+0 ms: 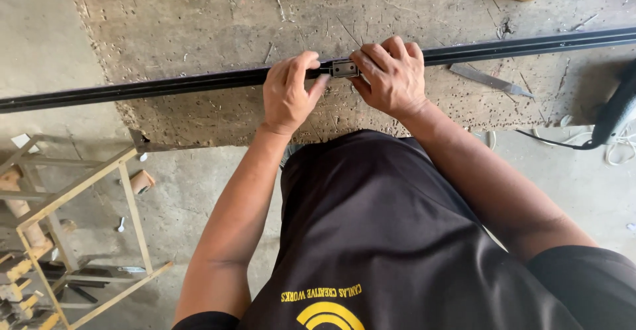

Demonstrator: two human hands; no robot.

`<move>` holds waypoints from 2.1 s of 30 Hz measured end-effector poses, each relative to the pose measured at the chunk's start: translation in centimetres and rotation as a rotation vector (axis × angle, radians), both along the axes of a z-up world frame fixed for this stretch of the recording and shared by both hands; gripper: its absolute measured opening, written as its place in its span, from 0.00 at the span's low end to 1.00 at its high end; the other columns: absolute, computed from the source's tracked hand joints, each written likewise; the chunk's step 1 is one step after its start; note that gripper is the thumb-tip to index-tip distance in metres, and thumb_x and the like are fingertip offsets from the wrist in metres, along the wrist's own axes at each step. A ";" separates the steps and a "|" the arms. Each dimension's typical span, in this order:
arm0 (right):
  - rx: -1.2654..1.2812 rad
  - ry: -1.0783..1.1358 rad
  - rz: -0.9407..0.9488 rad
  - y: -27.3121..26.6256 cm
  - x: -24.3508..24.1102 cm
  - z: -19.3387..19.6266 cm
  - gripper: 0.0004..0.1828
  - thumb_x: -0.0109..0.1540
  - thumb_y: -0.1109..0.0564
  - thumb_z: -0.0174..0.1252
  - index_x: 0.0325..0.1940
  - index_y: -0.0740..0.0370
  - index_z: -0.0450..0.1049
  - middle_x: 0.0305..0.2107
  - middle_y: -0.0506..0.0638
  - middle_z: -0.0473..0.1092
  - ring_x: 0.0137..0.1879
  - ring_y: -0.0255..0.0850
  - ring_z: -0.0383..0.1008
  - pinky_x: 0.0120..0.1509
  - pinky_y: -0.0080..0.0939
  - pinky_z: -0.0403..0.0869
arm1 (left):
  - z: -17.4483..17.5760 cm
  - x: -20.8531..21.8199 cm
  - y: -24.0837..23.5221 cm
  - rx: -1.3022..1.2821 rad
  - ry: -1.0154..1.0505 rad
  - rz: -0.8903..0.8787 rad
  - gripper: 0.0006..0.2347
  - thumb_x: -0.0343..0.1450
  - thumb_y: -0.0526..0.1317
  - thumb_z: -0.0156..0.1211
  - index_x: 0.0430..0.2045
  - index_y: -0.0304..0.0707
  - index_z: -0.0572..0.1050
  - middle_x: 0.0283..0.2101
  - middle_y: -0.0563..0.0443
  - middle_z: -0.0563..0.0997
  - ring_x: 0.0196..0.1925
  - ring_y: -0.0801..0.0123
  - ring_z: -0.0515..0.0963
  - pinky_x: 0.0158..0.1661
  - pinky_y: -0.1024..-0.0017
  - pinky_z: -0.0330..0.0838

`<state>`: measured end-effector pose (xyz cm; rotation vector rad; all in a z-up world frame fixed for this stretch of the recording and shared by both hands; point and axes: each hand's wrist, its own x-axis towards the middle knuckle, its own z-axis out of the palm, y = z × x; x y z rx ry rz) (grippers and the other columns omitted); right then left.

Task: Assembling metal frame profiles by drilling holes and installing rivets

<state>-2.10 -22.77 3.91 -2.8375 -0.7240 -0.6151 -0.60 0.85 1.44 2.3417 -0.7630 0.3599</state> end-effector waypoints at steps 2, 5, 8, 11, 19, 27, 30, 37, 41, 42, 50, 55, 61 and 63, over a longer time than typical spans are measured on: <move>-0.004 0.011 -0.005 -0.3 -0.2 0.1 0.16 0.69 0.38 0.60 0.52 0.47 0.77 0.45 0.38 0.73 0.42 0.39 0.68 0.43 0.41 0.61 | 0.8 0.2 -0.6 -0.031 0.004 0.011 0.17 0.69 0.34 0.75 0.46 0.41 0.71 0.37 0.57 0.82 0.39 0.66 0.83 0.44 0.68 0.76; -0.011 0.021 0.008 -0.4 -0.1 0.1 0.17 0.70 0.37 0.58 0.52 0.48 0.77 0.45 0.38 0.73 0.42 0.40 0.68 0.42 0.41 0.61 | 2.1 0.8 -1.0 0.047 -0.051 -0.048 0.15 0.68 0.29 0.69 0.44 0.43 0.72 0.37 0.57 0.82 0.38 0.64 0.82 0.36 0.68 0.71; 0.004 0.018 0.015 -0.2 -0.1 -0.1 0.17 0.68 0.37 0.60 0.52 0.48 0.77 0.45 0.39 0.73 0.42 0.40 0.68 0.41 0.41 0.61 | 2.5 0.9 -1.1 0.126 -0.093 -0.021 0.11 0.67 0.31 0.67 0.36 0.47 0.72 0.34 0.59 0.81 0.37 0.68 0.79 0.34 0.70 0.65; -0.008 0.017 0.005 -0.2 -0.2 0.0 0.17 0.69 0.37 0.59 0.51 0.48 0.77 0.45 0.39 0.73 0.42 0.40 0.67 0.42 0.41 0.61 | 2.2 0.7 -1.3 0.162 -0.050 -0.032 0.11 0.70 0.33 0.63 0.42 0.45 0.69 0.36 0.58 0.80 0.37 0.67 0.77 0.38 0.71 0.65; 0.090 0.008 -0.002 0.1 -0.1 -0.2 0.17 0.60 0.41 0.65 0.47 0.49 0.75 0.40 0.42 0.70 0.42 0.42 0.64 0.43 0.43 0.65 | -4.1 0.9 -0.5 0.095 -0.024 -0.061 0.18 0.61 0.39 0.79 0.38 0.48 0.73 0.32 0.54 0.79 0.40 0.61 0.83 0.43 0.66 0.78; 0.034 0.019 -0.011 -0.4 -0.2 -0.9 0.16 0.64 0.39 0.62 0.49 0.47 0.76 0.43 0.40 0.71 0.42 0.40 0.65 0.43 0.42 0.64 | -0.5 1.1 -0.2 0.084 0.060 -0.123 0.15 0.67 0.34 0.75 0.43 0.42 0.74 0.36 0.47 0.83 0.42 0.58 0.84 0.46 0.65 0.81; -0.007 0.029 0.003 -0.6 -0.4 -0.8 0.17 0.68 0.36 0.61 0.52 0.46 0.77 0.46 0.38 0.73 0.42 0.39 0.67 0.42 0.40 0.62 | -0.6 0.6 -0.1 0.092 0.023 -0.128 0.14 0.69 0.32 0.74 0.44 0.38 0.74 0.39 0.44 0.85 0.41 0.59 0.84 0.48 0.67 0.82; 0.010 0.050 -0.032 -0.4 -0.6 -1.1 0.18 0.68 0.35 0.61 0.52 0.46 0.77 0.45 0.38 0.73 0.42 0.39 0.66 0.43 0.41 0.61 | 1.1 0.3 -1.0 0.069 -0.086 -0.090 0.10 0.71 0.28 0.67 0.41 0.35 0.73 0.37 0.44 0.81 0.39 0.59 0.79 0.48 0.65 0.76; 0.041 0.045 -0.031 -0.1 -0.7 -1.1 0.17 0.67 0.37 0.61 0.52 0.47 0.76 0.45 0.39 0.72 0.42 0.41 0.67 0.43 0.44 0.61 | 1.1 -0.1 -1.6 0.045 -0.156 -0.035 0.05 0.72 0.29 0.64 0.37 0.35 0.74 0.36 0.45 0.80 0.38 0.59 0.77 0.46 0.65 0.75; 0.045 0.048 -0.038 0.0 -0.8 -1.2 0.17 0.67 0.38 0.61 0.52 0.47 0.77 0.45 0.39 0.72 0.42 0.41 0.67 0.44 0.44 0.61 | 1.3 -0.1 -1.6 0.038 -0.150 -0.040 0.05 0.72 0.29 0.63 0.38 0.35 0.74 0.36 0.45 0.80 0.38 0.58 0.77 0.46 0.64 0.75; 0.132 0.031 -0.017 0.1 -0.5 0.0 0.22 0.53 0.43 0.71 0.47 0.50 0.76 0.40 0.42 0.71 0.42 0.42 0.66 0.44 0.45 0.67 | -2.6 0.6 0.1 -0.030 0.036 -0.092 0.18 0.65 0.33 0.72 0.48 0.44 0.75 0.37 0.54 0.82 0.43 0.60 0.84 0.46 0.63 0.79; 0.166 0.070 -0.005 0.1 -0.5 0.4 0.19 0.57 0.42 0.69 0.47 0.50 0.76 0.41 0.42 0.71 0.43 0.42 0.67 0.45 0.44 0.66 | -2.9 0.7 0.5 0.023 0.121 -0.059 0.24 0.64 0.32 0.74 0.53 0.43 0.72 0.39 0.50 0.83 0.42 0.59 0.84 0.47 0.62 0.80; 0.172 0.168 -0.049 0.2 -0.7 0.4 0.21 0.53 0.45 0.73 0.47 0.50 0.79 0.40 0.43 0.72 0.43 0.42 0.68 0.45 0.45 0.68 | -0.4 0.2 -0.9 0.077 0.139 -0.073 0.25 0.65 0.37 0.76 0.56 0.40 0.72 0.43 0.42 0.83 0.46 0.54 0.84 0.51 0.59 0.79; 0.170 0.180 -0.047 -0.1 -0.6 -0.4 0.21 0.55 0.44 0.71 0.48 0.51 0.78 0.39 0.44 0.72 0.44 0.43 0.68 0.46 0.45 0.68 | 1.8 0.6 -1.6 0.120 0.160 -0.081 0.26 0.67 0.42 0.75 0.58 0.41 0.71 0.46 0.41 0.83 0.48 0.53 0.83 0.52 0.58 0.79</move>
